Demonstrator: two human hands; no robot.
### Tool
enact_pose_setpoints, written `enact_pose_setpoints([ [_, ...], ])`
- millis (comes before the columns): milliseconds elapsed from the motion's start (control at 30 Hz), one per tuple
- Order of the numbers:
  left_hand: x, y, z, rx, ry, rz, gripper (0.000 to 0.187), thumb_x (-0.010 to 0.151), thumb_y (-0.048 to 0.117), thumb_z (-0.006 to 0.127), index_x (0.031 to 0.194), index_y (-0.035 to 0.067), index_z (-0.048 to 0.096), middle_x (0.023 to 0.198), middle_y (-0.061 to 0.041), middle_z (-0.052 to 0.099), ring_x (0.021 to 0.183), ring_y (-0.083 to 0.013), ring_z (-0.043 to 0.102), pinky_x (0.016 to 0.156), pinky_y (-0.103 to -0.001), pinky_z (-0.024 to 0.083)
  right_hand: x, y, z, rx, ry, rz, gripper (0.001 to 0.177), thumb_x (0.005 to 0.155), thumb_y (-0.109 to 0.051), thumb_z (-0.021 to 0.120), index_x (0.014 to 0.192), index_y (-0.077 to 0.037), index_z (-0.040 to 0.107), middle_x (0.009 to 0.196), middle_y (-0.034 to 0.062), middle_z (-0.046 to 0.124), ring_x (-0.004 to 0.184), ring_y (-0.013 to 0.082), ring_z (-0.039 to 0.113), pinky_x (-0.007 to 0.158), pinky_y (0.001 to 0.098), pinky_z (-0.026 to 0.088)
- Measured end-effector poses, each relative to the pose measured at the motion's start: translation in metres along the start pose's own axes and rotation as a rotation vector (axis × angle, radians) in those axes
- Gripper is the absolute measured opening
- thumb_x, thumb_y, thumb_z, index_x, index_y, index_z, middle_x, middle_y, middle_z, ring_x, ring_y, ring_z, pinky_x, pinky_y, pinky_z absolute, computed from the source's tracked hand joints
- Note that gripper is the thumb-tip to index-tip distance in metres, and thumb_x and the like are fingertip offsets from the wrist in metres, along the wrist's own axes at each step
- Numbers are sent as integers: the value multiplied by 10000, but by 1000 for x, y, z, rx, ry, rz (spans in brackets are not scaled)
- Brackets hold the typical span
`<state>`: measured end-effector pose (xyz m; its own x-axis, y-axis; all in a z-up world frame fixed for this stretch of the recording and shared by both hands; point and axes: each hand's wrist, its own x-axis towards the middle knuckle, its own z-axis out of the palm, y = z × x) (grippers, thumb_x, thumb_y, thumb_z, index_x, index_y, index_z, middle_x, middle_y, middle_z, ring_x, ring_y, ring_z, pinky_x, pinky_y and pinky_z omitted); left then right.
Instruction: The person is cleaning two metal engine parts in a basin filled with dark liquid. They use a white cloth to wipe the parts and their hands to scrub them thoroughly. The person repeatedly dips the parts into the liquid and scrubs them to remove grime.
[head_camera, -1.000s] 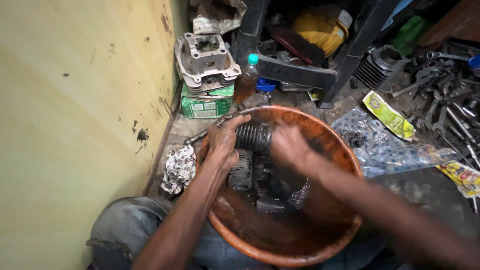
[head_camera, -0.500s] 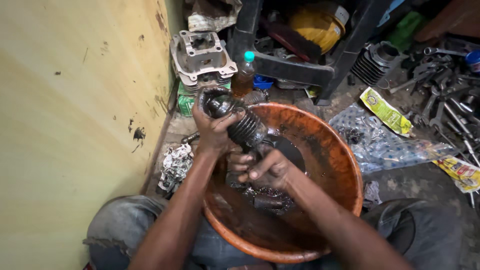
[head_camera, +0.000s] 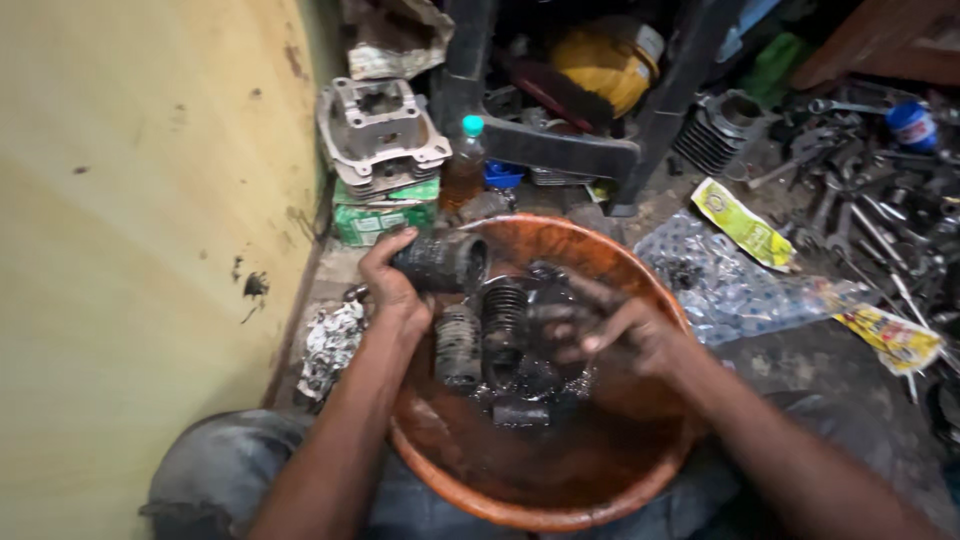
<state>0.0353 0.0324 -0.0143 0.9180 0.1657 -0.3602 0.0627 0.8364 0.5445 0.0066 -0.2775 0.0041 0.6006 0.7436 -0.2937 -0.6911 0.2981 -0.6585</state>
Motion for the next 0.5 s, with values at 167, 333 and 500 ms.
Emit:
enact_pose_setpoints([
  [167, -3, -1, 1, -116, -37, -142, 225, 733, 281, 681, 886, 118, 662, 848, -69, 718, 753, -287, 703, 756, -478, 611, -39, -74, -88, -553, 468, -32, 847, 695, 90, 609, 1511, -99, 487, 1237, 131, 677, 1043, 238, 663, 889, 341, 551],
  [333, 3, -6, -3, -78, 14, -165, 213, 734, 245, 664, 885, 96, 654, 850, -88, 718, 757, -297, 709, 783, -469, 625, -75, -110, -219, -1242, 846, 20, 730, 765, 54, 550, 1464, -150, 612, 852, 68, 669, 657, 164, 542, 577, 321, 450],
  [500, 5, -8, -10, -89, 13, -155, 229, 752, 225, 662, 908, 57, 663, 862, -103, 719, 760, -291, 709, 785, -447, 632, -78, -79, -313, -1232, 1045, 172, 698, 829, -36, 510, 1502, -216, 550, 744, 92, 654, 622, 191, 565, 563, 369, 450],
])
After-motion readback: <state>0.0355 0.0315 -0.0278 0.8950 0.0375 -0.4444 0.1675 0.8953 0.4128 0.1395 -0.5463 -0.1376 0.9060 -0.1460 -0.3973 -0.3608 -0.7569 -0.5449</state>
